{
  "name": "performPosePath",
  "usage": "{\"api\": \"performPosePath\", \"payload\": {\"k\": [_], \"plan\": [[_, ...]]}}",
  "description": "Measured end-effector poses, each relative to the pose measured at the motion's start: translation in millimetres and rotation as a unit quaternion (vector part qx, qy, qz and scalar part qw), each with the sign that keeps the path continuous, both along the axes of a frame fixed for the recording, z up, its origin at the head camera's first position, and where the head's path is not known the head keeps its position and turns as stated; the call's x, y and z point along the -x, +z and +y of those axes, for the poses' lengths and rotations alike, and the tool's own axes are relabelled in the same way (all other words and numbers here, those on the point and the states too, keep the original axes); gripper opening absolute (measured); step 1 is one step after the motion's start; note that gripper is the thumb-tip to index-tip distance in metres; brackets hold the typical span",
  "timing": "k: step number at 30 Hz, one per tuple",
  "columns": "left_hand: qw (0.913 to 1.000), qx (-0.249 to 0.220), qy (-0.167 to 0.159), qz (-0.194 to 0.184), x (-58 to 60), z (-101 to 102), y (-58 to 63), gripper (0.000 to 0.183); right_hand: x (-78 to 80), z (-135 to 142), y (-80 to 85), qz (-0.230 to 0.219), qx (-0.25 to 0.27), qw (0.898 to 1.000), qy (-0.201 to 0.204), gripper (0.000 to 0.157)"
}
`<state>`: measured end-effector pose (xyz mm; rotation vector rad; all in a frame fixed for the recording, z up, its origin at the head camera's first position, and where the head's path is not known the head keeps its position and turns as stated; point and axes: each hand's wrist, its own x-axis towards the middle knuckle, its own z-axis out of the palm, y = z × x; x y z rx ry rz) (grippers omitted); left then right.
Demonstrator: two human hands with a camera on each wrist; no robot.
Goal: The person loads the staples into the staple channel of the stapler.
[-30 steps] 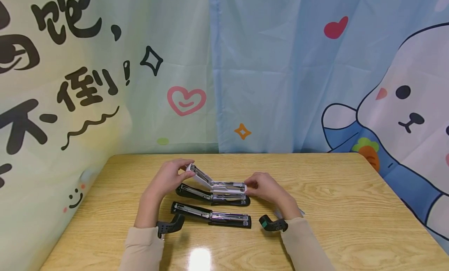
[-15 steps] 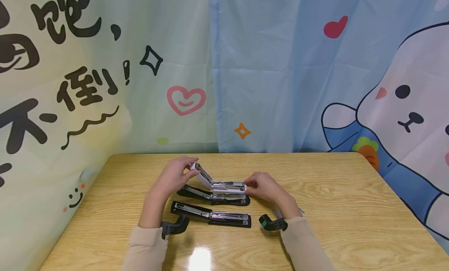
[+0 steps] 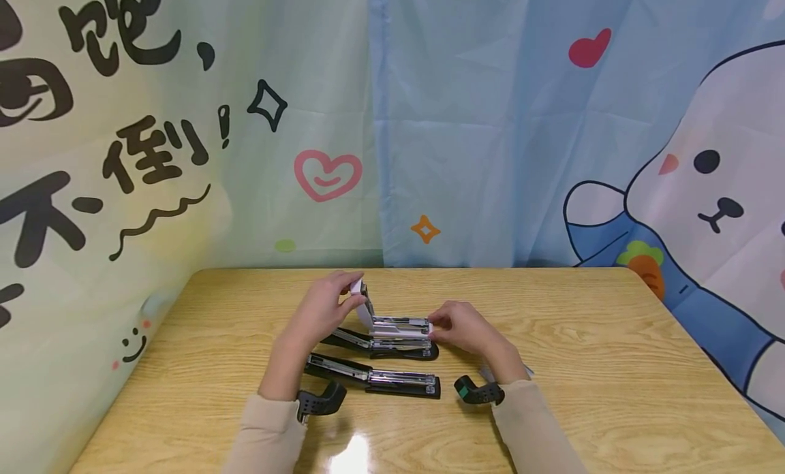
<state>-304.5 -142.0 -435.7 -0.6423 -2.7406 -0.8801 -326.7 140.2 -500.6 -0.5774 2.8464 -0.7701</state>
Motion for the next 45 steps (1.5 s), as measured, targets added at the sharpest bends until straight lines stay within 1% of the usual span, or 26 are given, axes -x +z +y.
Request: {"api": "performPosePath", "payload": {"k": [9,14,21,27,34,40,45], "plan": [[0.9999,-0.013,0.009,0.004,1.1,11,-4.8,0.048,0.1,-1,-1.5,0.005,-0.004,1.000,0.000,0.034],[0.9995,-0.023,0.001,0.021,1.2,18,-6.3,0.045,-0.9,-1,0.2,-0.001,0.006,1.000,0.000,0.034],[0.9996,-0.022,-0.003,0.020,0.6,27,-8.6,0.046,-1.5,0,1.1,-0.005,0.012,1.000,-0.001,0.034],[0.9993,-0.024,-0.009,0.028,0.3,33,-12.3,0.046,-1.5,0,1.3,-0.007,0.013,1.000,0.000,0.034],[0.9996,-0.025,-0.008,0.003,1.4,39,-17.4,0.044,-1.9,1,1.0,-0.002,0.015,1.000,0.008,0.032],[0.9999,-0.008,-0.011,-0.003,-0.8,46,-21.7,0.039,-0.4,-1,-0.4,-0.010,0.018,1.000,0.004,0.031],[0.9999,0.008,-0.007,0.009,-3.1,54,-24.0,0.040,-0.9,0,-0.2,-0.002,0.017,1.000,0.007,0.031]]}}
